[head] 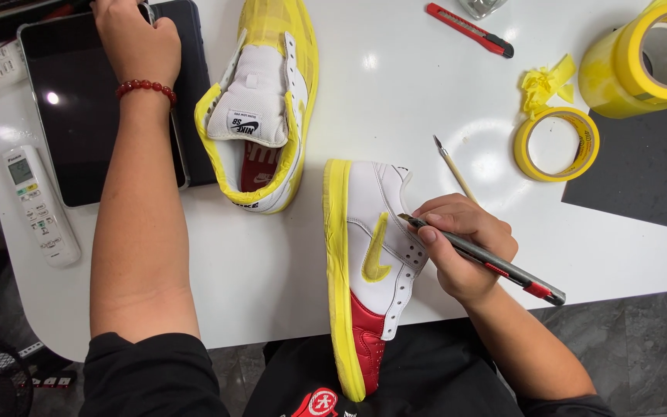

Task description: Using a craft knife and masking tape to customize a pair of sneakers.

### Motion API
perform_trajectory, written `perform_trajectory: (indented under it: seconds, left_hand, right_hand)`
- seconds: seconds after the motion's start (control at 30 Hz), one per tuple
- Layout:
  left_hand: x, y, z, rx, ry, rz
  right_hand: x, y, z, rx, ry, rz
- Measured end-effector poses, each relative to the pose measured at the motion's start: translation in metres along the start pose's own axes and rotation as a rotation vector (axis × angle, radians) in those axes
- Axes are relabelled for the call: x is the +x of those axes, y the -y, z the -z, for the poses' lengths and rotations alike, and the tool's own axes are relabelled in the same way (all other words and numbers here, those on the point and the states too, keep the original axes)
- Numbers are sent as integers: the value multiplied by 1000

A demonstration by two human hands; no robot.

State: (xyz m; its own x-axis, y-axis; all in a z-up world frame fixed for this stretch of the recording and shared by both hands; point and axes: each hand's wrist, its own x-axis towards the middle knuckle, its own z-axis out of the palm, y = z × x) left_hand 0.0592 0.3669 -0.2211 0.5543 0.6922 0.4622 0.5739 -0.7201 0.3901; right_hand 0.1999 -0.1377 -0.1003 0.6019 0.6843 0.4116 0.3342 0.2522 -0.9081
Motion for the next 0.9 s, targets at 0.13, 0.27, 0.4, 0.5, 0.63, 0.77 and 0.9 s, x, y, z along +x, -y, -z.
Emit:
perform_trajectory:
  seconds: [0.13,0.27,0.4,0.5,0.63,0.77,0.9]
  left_hand:
    - [2,0,0,0,-41,-56]
    - [2,-8,6,18,-27,-52]
    - [0,-9,6,1,-63,-77]
    - [2,-10,5,7,-10,-3]
    - [0,-12,10,-41,-16,30]
    - [6,-46,43,-43,-119,-158]
    - [-14,-64,69,-78,-161,-152]
  right_hand:
    - [1,0,0,-26,-1,15]
    - [1,2,1,-13,3,10]
    - [3,4,3,-77,40,44]
    - [4,7,3,-93,52,53]
    - [3,7,3,-89,50,57]
    - [8,9,5,-88,66,60]
    - [12,8,4,-74,89,45]
